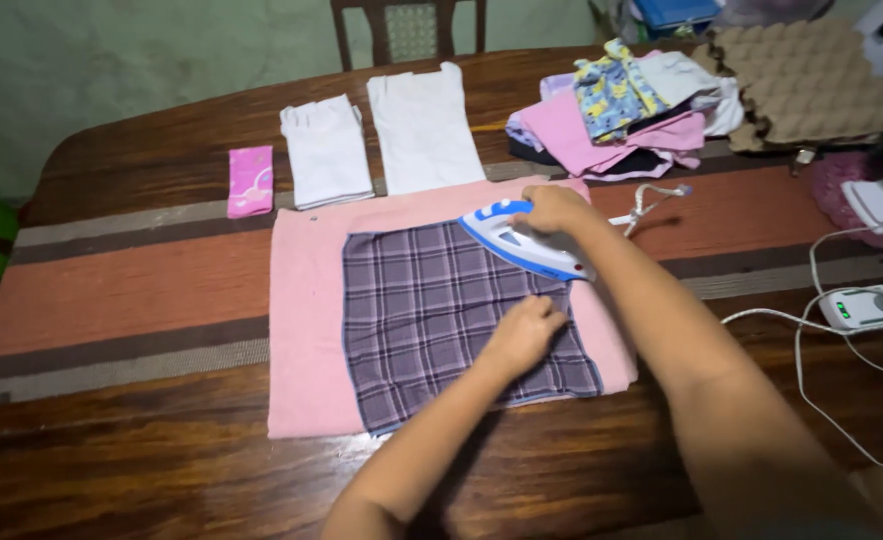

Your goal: Iron and fold various small items of clothing on a table.

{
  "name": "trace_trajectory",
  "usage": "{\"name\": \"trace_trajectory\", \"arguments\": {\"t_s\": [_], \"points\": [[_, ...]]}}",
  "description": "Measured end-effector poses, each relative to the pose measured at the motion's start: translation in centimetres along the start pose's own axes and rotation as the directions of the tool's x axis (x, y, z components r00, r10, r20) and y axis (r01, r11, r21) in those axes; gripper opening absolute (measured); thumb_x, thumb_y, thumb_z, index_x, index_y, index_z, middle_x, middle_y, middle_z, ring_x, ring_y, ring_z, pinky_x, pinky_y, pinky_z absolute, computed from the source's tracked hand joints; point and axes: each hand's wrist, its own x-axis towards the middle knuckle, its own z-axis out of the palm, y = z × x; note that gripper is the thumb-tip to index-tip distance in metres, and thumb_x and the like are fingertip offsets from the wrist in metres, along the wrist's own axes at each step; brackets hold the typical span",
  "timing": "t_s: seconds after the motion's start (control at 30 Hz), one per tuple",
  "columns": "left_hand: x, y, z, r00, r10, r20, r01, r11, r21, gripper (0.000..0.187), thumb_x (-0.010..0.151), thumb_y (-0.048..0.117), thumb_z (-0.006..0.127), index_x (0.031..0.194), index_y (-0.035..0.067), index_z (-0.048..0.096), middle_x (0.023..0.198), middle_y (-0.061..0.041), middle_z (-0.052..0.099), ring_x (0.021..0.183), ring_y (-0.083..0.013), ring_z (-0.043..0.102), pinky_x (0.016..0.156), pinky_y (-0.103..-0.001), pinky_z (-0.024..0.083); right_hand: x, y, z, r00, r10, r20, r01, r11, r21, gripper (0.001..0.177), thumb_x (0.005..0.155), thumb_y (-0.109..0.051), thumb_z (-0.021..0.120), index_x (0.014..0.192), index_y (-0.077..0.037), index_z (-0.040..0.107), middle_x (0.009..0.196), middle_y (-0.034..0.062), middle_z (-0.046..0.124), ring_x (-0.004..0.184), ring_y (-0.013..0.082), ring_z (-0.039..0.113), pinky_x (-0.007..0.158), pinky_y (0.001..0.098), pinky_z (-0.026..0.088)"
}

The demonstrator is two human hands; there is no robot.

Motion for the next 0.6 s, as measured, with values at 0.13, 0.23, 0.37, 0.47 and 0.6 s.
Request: {"name": "trace_trajectory", "arguments": {"t_s": [0.13,0.23,0.37,0.47,0.6], "points": [[1.0,2.1,3.1,0.995,-0.091,0.048,0.093,0.995,-0.039,0.011,0.091,0.01,0.062,0.097,0.006,0.07,0.091,-0.016,0.062,0.091,-0.0363,0.064,0.079,-0.048,0.054,-2.9,-2.9,-2.8,0.992,0.092,0.085,-0.096,0.994,0.047,0.061,0.079,-0.06,0.071,0.121,-0.016,0.073,0.101,0.0183,0.08,0.096,0.0317,0.077,0.087,0.0437,0.057],[2.0,3.0,5.6,0.943,-0.326,0.063,0.329,0.944,-0.031,0.017,0.091,0.019,0.068,0.09,0.002,0.07,0.095,-0.019,0.068,0.094,-0.039,0.067,0.08,-0.05,0.056,-3.2,-2.9,-2.4,0.999,0.038,0.022,-0.039,0.999,0.009,0.058,0.081,-0.062,0.071,0.122,-0.022,0.073,0.106,0.0144,0.077,0.1,0.031,0.074,0.086,0.0448,0.055],[1.8,2.1,10.0,0.831,-0.556,0.013,0.553,0.828,0.093,0.023,0.078,0.015,0.069,0.089,-0.005,0.066,0.086,-0.026,0.07,0.08,-0.0426,0.071,0.072,-0.051,0.059,-4.8,-3.6,-3.0,0.994,-0.062,-0.093,0.053,0.995,-0.09,0.054,0.084,-0.063,0.069,0.118,-0.022,0.073,0.106,0.0147,0.075,0.099,0.0353,0.071,0.083,0.0482,0.054],[2.3,1.4,11.2,0.798,-0.602,0.032,0.589,0.789,0.173,0.013,0.08,0.008,0.063,0.085,-0.003,0.068,0.081,-0.026,0.071,0.074,-0.0424,0.073,0.068,-0.051,0.06,-3.8,-2.8,-3.1,0.99,-0.092,-0.109,0.082,0.992,-0.097,0.053,0.086,-0.064,0.068,0.116,-0.021,0.073,0.107,0.0147,0.075,0.1,0.0359,0.071,0.084,0.0485,0.054],[2.3,3.1,10.7,0.787,-0.612,0.07,0.593,0.783,0.188,0.018,0.084,0.012,0.059,0.081,0.0,0.072,0.081,-0.027,0.072,0.075,-0.0435,0.073,0.07,-0.053,0.06,-3.9,-2.5,-2.4,0.984,-0.129,-0.126,0.12,0.99,-0.076,0.055,0.082,-0.066,0.07,0.111,-0.02,0.075,0.102,0.0138,0.075,0.095,0.036,0.07,0.08,0.0487,0.054]]}}
